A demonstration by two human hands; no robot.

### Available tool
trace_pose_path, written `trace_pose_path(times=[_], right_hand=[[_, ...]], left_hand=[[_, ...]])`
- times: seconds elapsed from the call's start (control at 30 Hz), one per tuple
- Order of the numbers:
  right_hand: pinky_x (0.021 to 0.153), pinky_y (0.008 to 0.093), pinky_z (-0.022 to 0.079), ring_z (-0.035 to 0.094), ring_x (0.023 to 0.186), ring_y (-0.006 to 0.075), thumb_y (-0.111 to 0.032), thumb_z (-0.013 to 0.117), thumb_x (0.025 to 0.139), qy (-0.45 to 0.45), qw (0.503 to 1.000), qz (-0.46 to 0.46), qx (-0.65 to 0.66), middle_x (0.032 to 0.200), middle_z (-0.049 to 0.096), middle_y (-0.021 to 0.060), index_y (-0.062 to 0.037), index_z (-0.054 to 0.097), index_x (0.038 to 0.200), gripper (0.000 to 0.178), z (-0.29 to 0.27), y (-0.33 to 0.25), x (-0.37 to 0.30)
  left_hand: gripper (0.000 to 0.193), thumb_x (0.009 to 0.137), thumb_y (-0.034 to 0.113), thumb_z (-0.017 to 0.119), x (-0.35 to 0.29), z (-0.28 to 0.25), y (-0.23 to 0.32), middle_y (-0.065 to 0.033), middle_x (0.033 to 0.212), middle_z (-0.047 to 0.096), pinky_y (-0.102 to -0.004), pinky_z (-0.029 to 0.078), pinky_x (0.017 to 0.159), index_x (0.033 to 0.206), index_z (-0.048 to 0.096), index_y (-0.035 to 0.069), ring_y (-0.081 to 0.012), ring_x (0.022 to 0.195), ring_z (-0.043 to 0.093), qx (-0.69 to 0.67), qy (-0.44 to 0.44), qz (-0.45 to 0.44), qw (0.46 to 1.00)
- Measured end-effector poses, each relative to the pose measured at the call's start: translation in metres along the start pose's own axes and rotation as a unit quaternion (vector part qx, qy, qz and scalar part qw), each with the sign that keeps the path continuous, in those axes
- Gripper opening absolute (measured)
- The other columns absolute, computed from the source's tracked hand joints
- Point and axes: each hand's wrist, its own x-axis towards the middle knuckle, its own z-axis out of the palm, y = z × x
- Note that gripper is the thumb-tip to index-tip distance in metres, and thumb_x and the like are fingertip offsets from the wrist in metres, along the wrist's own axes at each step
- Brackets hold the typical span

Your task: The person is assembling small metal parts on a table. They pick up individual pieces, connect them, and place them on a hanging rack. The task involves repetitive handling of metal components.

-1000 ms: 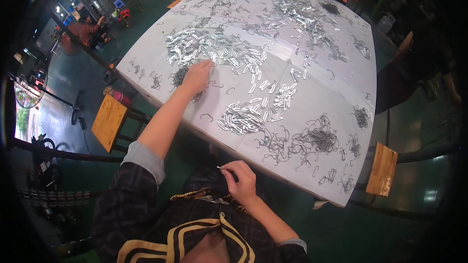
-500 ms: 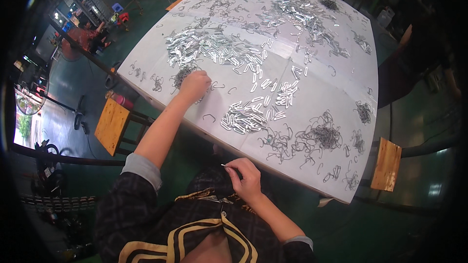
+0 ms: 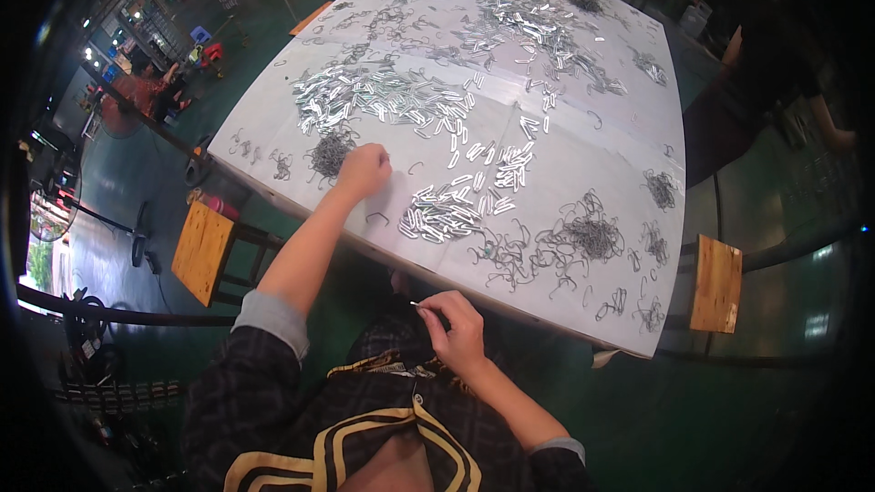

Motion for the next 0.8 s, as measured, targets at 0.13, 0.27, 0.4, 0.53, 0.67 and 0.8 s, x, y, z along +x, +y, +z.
trace_pose_path(times=[0.13, 0.27, 0.4, 0.53, 0.67, 0.8], right_hand=[[0.067, 0.0310, 0.049, 0.062, 0.073, 0.0244, 0.002, 0.067, 0.080, 0.025, 0.999, 0.031, -0.009, 0.080, 0.063, 0.0123, 0.0006, 0.064, 0.085, 0.006, 0.001, 0.003, -0.003], [0.067, 0.0267, 0.047, 0.059, 0.072, 0.0166, 0.002, 0.065, 0.082, 0.046, 0.998, 0.040, -0.001, 0.080, 0.063, 0.0097, 0.0023, 0.063, 0.085, 0.004, 0.004, 0.005, -0.002], [0.066, 0.0247, 0.047, 0.058, 0.073, 0.0138, 0.003, 0.065, 0.082, 0.032, 0.998, 0.050, 0.018, 0.082, 0.061, 0.0083, 0.0031, 0.062, 0.085, 0.004, 0.011, 0.003, -0.002], [0.066, 0.0248, 0.047, 0.058, 0.072, 0.0136, 0.003, 0.065, 0.082, 0.023, 0.999, 0.042, 0.015, 0.082, 0.061, 0.0081, 0.0029, 0.062, 0.085, 0.004, 0.012, -0.003, -0.003], [0.066, 0.0253, 0.047, 0.058, 0.072, 0.0145, 0.003, 0.065, 0.082, 0.028, 0.999, 0.032, 0.006, 0.082, 0.061, 0.0085, 0.0029, 0.062, 0.085, 0.004, 0.012, -0.009, -0.005], [0.067, 0.0295, 0.049, 0.062, 0.072, 0.0213, 0.003, 0.066, 0.080, 0.034, 0.999, 0.023, -0.010, 0.081, 0.062, 0.0110, 0.0007, 0.064, 0.086, 0.007, 0.010, -0.014, -0.007]], left_hand=[[0.013, 0.082, 0.012, 0.064, -0.035, -0.024, -0.005, -0.0065, 0.076, 0.065, -0.0293, 0.047, 0.062, 0.086, 0.065, 0.000, -0.0152, 0.067, 0.059, -0.356, -0.058, -0.138, 0.922], [0.009, 0.088, 0.011, 0.065, -0.100, -0.051, 0.039, 0.0007, 0.079, 0.061, -0.0227, 0.043, 0.068, 0.090, 0.063, 0.002, -0.0070, 0.071, 0.053, -0.576, -0.117, -0.136, 0.798], [0.004, 0.090, 0.004, 0.060, -0.168, -0.081, 0.084, -0.0020, 0.092, 0.057, -0.0251, 0.044, 0.076, 0.092, 0.059, 0.000, -0.0101, 0.084, 0.053, -0.633, -0.179, -0.081, 0.748], [0.003, 0.089, 0.002, 0.059, -0.184, -0.086, 0.107, -0.0021, 0.094, 0.052, -0.0243, 0.042, 0.075, 0.091, 0.057, 0.001, -0.0094, 0.086, 0.051, -0.596, -0.129, 0.001, 0.793], [0.002, 0.090, 0.004, 0.059, -0.187, -0.086, 0.110, -0.0022, 0.092, 0.052, -0.0237, 0.041, 0.073, 0.090, 0.058, 0.001, -0.0088, 0.084, 0.050, -0.569, -0.116, -0.003, 0.814], [0.004, 0.089, 0.005, 0.059, -0.189, -0.090, 0.116, -0.0021, 0.092, 0.052, -0.0230, 0.040, 0.071, 0.089, 0.057, 0.002, -0.0083, 0.082, 0.049, -0.545, -0.120, -0.007, 0.830]])
